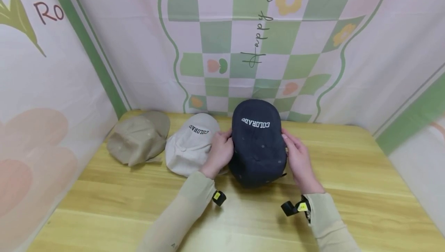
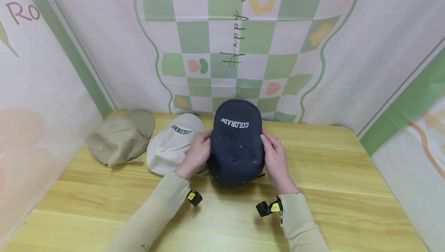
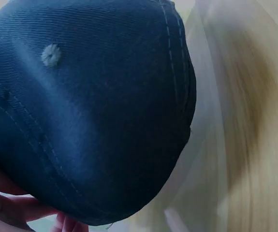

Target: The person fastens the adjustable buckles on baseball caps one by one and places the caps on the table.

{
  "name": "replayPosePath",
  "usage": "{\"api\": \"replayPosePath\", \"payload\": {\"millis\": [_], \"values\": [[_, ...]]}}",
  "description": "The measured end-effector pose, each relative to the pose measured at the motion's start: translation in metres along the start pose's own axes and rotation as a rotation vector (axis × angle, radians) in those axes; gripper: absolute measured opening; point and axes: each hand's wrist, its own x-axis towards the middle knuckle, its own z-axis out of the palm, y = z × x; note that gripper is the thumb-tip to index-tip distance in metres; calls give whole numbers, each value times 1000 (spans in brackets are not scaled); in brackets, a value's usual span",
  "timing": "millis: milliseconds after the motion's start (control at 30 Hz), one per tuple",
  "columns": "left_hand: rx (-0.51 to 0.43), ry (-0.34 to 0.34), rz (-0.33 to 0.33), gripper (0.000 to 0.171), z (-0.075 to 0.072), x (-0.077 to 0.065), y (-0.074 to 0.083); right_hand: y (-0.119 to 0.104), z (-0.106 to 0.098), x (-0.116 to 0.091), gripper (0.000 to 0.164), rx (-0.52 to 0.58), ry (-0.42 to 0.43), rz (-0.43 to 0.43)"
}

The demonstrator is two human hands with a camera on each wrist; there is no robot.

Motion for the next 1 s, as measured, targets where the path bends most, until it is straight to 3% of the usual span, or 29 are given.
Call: {"api": "replayPosePath", "payload": {"millis": [333,700,1000], "values": [[84,-72,-84,46,4,-3,-2,6,-5,9,53,-96,-22,61],[-64,-146,-162,47,12,-4,-7,9,-11,16,55,-216,-87,135],[-143,-140,-211,47,22,-4,-7,18,-16,21,70,-253,-66,227]]}}
